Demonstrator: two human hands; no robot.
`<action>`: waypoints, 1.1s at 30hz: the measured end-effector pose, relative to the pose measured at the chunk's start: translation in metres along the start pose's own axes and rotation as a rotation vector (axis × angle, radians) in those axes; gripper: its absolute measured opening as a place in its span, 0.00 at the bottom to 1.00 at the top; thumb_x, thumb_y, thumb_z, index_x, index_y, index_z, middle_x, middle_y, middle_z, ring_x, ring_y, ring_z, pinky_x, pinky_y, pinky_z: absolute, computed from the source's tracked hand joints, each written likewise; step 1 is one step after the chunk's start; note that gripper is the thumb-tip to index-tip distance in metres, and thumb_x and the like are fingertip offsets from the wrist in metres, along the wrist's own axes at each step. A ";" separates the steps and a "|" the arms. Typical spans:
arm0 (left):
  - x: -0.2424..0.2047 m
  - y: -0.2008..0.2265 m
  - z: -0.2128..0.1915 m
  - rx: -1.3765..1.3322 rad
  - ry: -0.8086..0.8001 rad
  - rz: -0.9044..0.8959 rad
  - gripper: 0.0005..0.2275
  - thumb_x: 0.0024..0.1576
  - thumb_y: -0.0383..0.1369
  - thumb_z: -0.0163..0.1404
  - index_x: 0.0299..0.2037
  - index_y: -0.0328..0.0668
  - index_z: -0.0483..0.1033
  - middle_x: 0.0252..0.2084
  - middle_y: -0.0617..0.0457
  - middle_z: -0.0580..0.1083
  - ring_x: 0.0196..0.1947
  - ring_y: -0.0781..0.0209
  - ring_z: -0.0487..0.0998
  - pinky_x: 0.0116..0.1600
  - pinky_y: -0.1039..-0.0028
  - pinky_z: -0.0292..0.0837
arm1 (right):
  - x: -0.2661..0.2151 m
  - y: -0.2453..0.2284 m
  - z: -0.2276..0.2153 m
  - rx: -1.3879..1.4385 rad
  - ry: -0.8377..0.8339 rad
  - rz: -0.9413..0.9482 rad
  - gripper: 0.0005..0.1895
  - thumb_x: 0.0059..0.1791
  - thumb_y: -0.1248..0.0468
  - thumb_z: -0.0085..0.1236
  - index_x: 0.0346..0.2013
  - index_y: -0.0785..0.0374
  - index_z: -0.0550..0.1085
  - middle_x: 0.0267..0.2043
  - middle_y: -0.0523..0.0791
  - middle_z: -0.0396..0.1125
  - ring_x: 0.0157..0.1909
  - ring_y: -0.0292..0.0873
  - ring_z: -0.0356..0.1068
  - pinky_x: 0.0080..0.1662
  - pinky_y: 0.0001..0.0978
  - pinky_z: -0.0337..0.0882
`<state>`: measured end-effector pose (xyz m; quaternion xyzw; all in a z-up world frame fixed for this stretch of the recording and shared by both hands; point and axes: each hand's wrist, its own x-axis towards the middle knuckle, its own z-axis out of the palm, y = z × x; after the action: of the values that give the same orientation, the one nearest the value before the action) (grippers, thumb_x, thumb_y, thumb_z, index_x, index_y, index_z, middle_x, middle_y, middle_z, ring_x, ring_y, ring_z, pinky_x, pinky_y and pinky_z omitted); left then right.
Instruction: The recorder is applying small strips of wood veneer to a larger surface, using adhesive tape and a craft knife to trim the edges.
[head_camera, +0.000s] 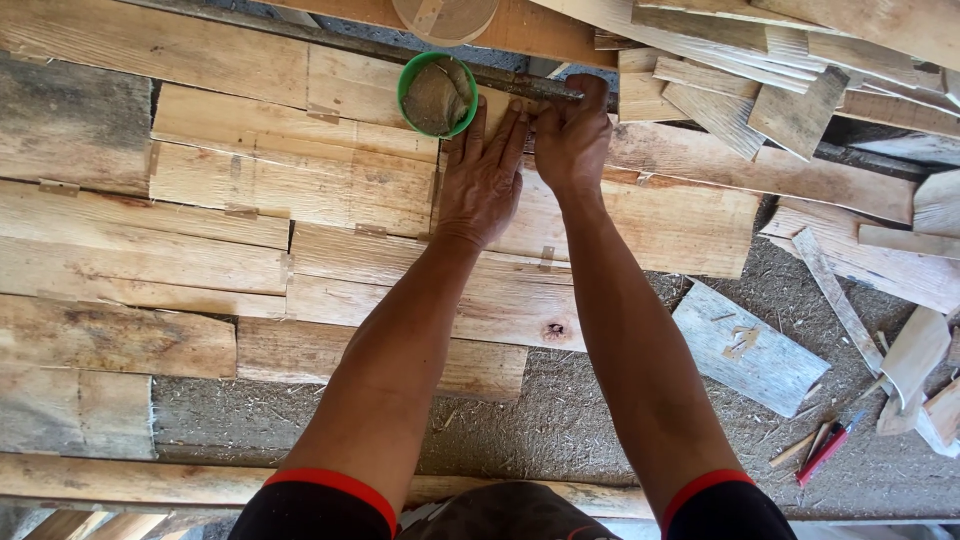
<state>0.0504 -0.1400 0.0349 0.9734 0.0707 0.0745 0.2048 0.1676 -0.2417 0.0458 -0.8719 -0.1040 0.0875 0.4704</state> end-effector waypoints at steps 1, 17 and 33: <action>0.000 0.000 0.000 0.000 0.000 0.000 0.29 0.62 0.31 0.48 0.75 0.43 0.56 0.79 0.53 0.55 0.79 0.39 0.47 0.79 0.48 0.40 | 0.000 0.005 0.002 0.000 0.000 0.000 0.17 0.51 0.76 0.49 0.54 0.72 0.62 0.34 0.56 0.78 0.32 0.45 0.81 0.34 0.34 0.80; 0.001 0.000 -0.003 0.020 -0.092 -0.008 0.30 0.63 0.34 0.47 0.76 0.42 0.53 0.80 0.50 0.51 0.79 0.39 0.41 0.79 0.49 0.32 | -0.034 0.000 0.001 -0.412 0.070 -0.237 0.29 0.51 0.83 0.43 0.67 0.65 0.62 0.56 0.63 0.69 0.46 0.53 0.78 0.41 0.37 0.81; 0.002 0.000 -0.004 -0.065 -0.030 -0.062 0.31 0.63 0.35 0.48 0.76 0.39 0.49 0.78 0.51 0.56 0.79 0.43 0.45 0.79 0.50 0.38 | -0.037 -0.016 -0.011 -0.858 -0.237 -0.378 0.38 0.49 0.64 0.61 0.74 0.57 0.62 0.60 0.54 0.59 0.54 0.56 0.62 0.53 0.49 0.67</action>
<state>0.0518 -0.1383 0.0389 0.9646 0.0952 0.0557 0.2396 0.1330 -0.2518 0.0673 -0.9371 -0.3402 0.0482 0.0609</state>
